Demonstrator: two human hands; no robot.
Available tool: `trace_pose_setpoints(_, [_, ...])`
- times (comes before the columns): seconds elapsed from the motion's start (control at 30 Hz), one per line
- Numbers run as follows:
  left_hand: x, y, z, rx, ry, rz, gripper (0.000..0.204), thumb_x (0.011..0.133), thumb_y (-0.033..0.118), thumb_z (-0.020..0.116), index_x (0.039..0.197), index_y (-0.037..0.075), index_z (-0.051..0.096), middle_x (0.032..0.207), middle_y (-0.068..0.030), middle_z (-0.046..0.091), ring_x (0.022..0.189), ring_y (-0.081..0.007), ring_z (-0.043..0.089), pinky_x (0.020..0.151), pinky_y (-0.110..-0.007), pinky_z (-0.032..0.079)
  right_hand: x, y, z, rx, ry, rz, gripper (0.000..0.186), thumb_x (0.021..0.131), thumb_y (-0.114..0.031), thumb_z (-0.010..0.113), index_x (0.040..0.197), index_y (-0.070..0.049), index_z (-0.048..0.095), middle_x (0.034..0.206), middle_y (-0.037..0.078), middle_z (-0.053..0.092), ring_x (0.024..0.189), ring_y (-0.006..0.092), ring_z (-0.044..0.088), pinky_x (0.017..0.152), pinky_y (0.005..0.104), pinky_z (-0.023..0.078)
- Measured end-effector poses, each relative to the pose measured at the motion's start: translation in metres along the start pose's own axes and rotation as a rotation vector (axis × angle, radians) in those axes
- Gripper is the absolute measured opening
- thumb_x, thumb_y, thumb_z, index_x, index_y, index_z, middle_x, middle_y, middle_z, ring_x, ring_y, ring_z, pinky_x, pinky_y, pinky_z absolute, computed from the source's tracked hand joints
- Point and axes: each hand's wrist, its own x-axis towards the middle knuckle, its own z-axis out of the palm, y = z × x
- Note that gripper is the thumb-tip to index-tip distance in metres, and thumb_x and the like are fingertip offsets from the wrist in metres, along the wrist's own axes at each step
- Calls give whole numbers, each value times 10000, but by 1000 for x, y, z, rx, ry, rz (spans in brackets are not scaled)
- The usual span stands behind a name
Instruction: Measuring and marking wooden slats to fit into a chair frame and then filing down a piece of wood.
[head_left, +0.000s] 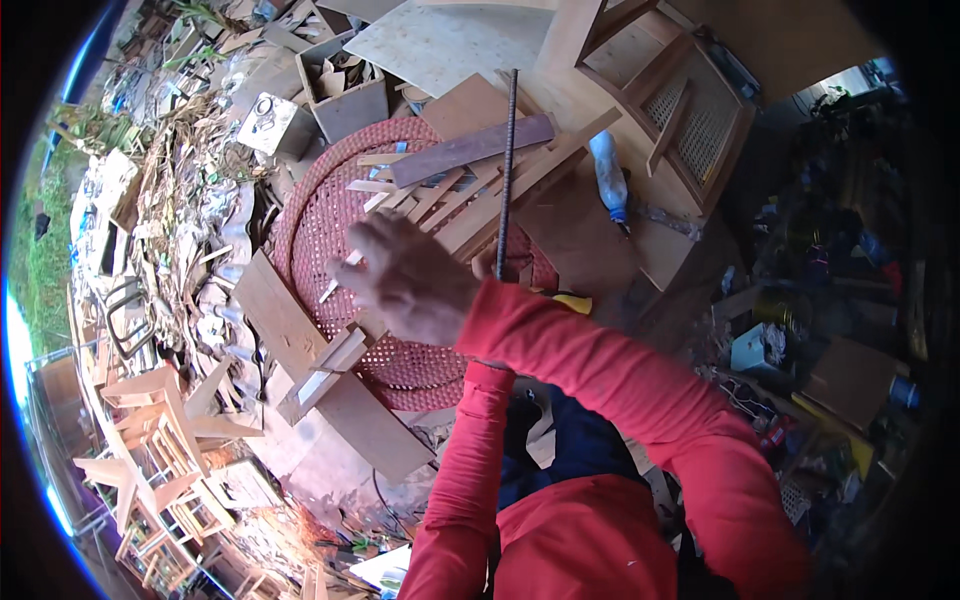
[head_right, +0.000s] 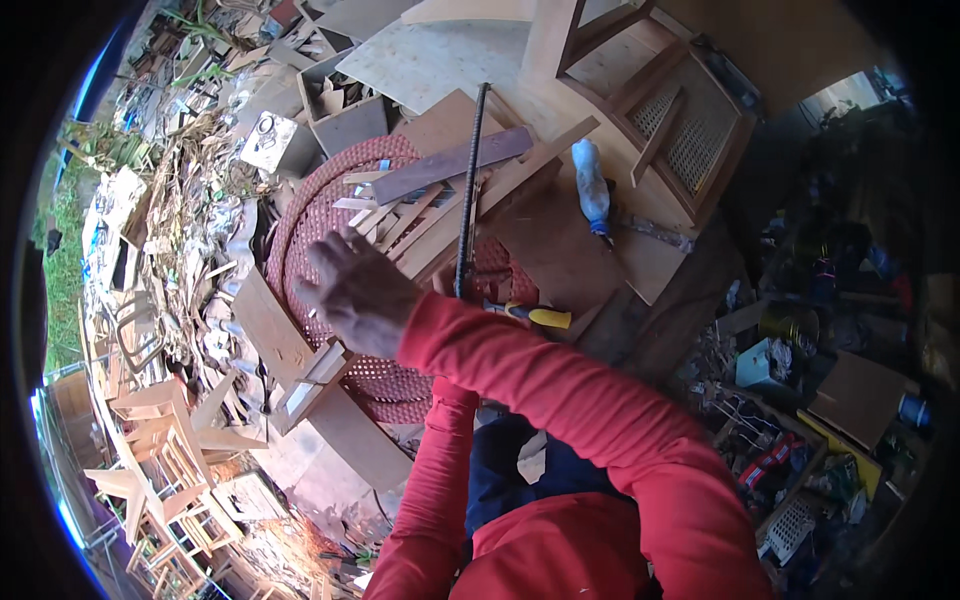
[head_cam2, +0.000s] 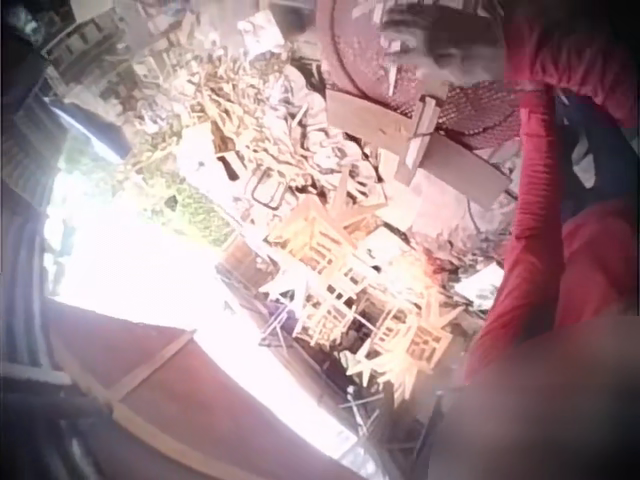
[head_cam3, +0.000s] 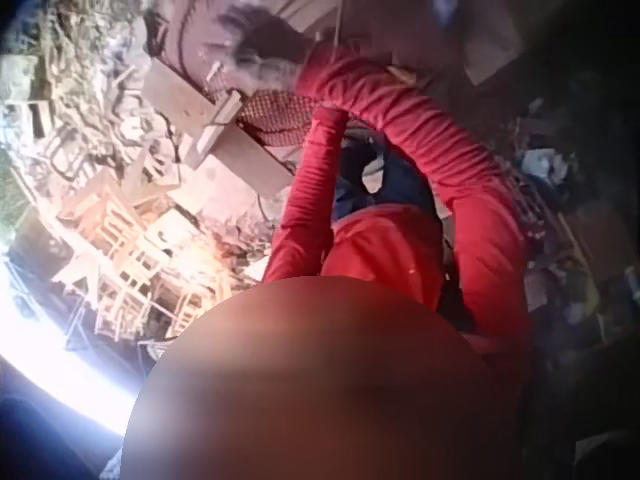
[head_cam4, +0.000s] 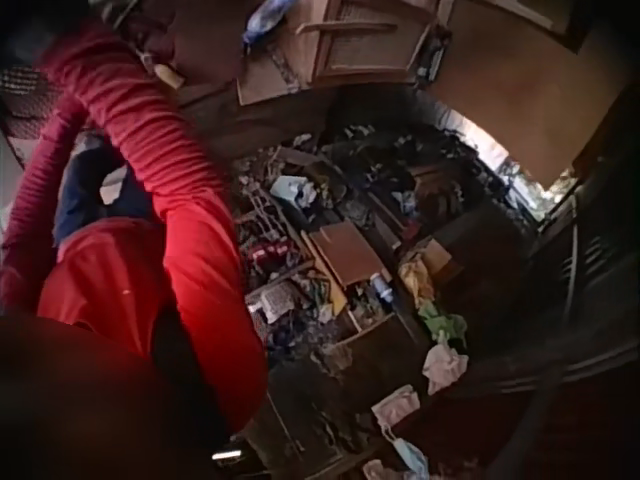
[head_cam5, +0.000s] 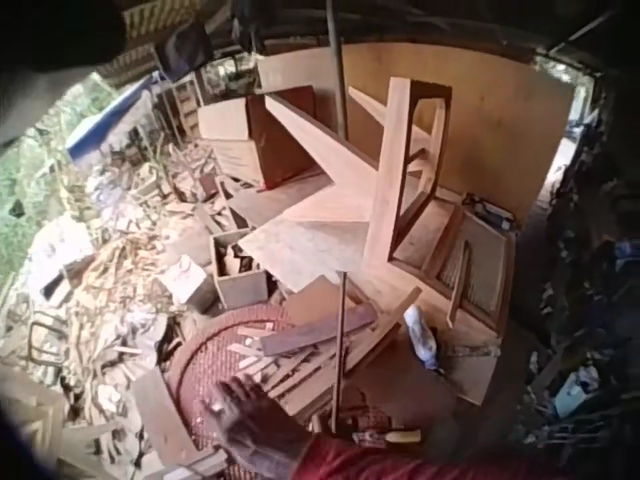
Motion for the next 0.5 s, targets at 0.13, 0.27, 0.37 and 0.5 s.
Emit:
trace_pose_setpoints(0.13, [-2,-7,3,-8,-2,64,293,1167,182,599,1411,29,540,1000,-72,733,824,-182,681,717,-349,550,11,-29,65,-301,-488,285,631,1097,-308,476,1689,-96,428,1531,239,565,1463,474,480,1261,844,110])
trace_pose_setpoints(0.27, [-14,3,-3,-12,10,117,273,1163,164,591,1397,28,548,985,-73,726,818,-178,677,714,-346,547,-17,16,109,-503,-579,433,569,1108,-300,465,1635,-84,468,1506,236,574,1459,481,481,1276,850,73])
trace_pose_setpoints(0.37, [-21,14,-8,-25,19,126,259,1161,151,585,1386,28,553,973,-75,721,812,-175,674,712,-345,545,-26,33,131,-568,-685,467,492,1118,-297,445,1542,-72,550,1479,243,579,1445,507,480,1275,864,58])
trace_pose_setpoints(0.5, [-29,19,-13,-41,9,126,241,1157,133,577,1373,28,560,957,-76,715,806,-171,670,710,-343,543,-27,36,140,-587,-668,478,442,1114,-284,447,1462,-66,610,1460,258,582,1423,534,485,1253,893,63])
